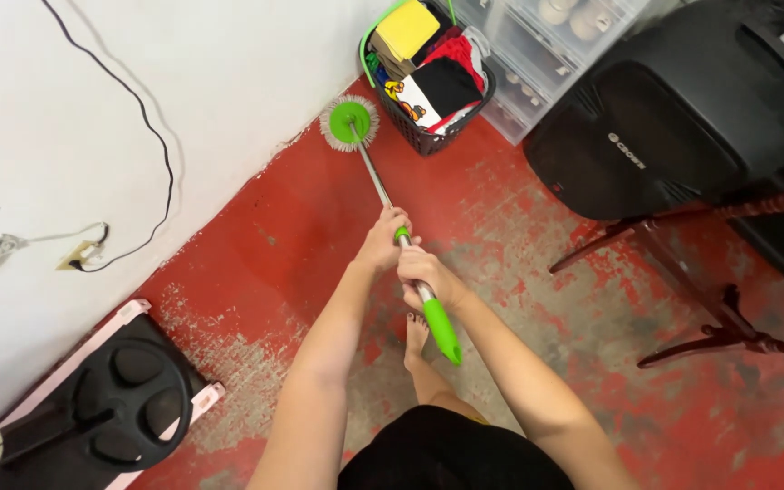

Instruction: The person is mopping a red-painted concrete floor in a house using a spin mop.

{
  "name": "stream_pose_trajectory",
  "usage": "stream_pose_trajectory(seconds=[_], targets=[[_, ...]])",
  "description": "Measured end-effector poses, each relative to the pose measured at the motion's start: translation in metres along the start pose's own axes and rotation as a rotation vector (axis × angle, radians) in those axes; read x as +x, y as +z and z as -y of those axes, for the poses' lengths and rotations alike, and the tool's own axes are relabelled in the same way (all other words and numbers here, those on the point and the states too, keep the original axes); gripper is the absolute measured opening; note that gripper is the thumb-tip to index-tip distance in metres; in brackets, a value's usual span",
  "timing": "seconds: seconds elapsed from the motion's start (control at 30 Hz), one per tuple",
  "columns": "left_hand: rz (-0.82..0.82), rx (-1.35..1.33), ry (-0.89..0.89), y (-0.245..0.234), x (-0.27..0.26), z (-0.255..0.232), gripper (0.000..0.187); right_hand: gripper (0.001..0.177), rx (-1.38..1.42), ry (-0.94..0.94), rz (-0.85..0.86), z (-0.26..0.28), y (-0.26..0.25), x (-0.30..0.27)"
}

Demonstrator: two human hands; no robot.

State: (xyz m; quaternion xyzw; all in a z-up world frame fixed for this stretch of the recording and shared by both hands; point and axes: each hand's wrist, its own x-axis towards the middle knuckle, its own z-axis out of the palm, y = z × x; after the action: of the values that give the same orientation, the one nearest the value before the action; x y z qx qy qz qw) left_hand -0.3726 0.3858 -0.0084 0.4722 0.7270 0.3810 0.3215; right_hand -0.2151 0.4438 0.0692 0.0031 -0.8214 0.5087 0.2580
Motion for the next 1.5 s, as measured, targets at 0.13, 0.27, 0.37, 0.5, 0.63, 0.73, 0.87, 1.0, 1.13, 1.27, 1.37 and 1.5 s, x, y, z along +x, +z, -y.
stream_pose_trajectory(seconds=[0.13, 0.27, 0.37, 0.5, 0.63, 0.73, 0.87, 1.0, 1.13, 1.27, 1.37, 1.5], targets=[[0.037, 0.066, 0.093, 0.04, -0.044, -0.009, 0.034, 0.017, -0.05, 0.019, -0.01, 0.033, 0.002, -0.056], [0.06, 0.048, 0.248, 0.093, -0.116, -0.027, 0.031, 0.019, -0.075, 0.026, -0.03, 0.086, 0.012, -0.14], [0.136, 0.036, 0.251, 0.131, -0.179, -0.041, 0.03, 0.019, -0.085, 0.044, -0.024, 0.136, 0.026, -0.204], [0.203, 0.054, 0.283, 0.179, -0.26, -0.06, 0.031, 0.019, -0.079, 0.134, -0.033, 0.194, 0.051, -0.29], [0.248, 0.014, 0.34, 0.221, -0.329, -0.08, 0.027, 0.019, -0.112, 0.119, -0.096, 0.251, 0.065, -0.36], [0.318, 0.084, 0.425, 0.251, -0.368, -0.093, 0.027, 0.022, -0.125, 0.14, -0.15, 0.291, 0.068, -0.404], [0.382, 0.097, 0.422, 0.287, -0.41, -0.121, 0.027, 0.019, -0.11, 0.111, -0.211, 0.329, 0.068, -0.457], [0.39, 0.104, 0.444, 0.334, -0.453, -0.14, 0.024, 0.015, -0.111, 0.126, -0.288, 0.359, 0.069, -0.519], [0.433, 0.144, 0.457, 0.384, -0.508, -0.173, 0.024, 0.015, -0.091, 0.089, -0.319, 0.395, 0.068, -0.596], [0.486, 0.22, 0.476, 0.43, -0.571, -0.216, 0.025, 0.011, -0.064, 0.071, -0.383, 0.444, 0.065, -0.672], [0.487, 0.217, 0.483, 0.471, -0.616, -0.23, 0.022, 0.012, -0.045, 0.096, -0.424, 0.48, 0.066, -0.72], [0.459, 0.12, 0.461, 0.498, -0.666, -0.247, 0.02, 0.012, -0.049, 0.131, -0.422, 0.522, 0.071, -0.758]])
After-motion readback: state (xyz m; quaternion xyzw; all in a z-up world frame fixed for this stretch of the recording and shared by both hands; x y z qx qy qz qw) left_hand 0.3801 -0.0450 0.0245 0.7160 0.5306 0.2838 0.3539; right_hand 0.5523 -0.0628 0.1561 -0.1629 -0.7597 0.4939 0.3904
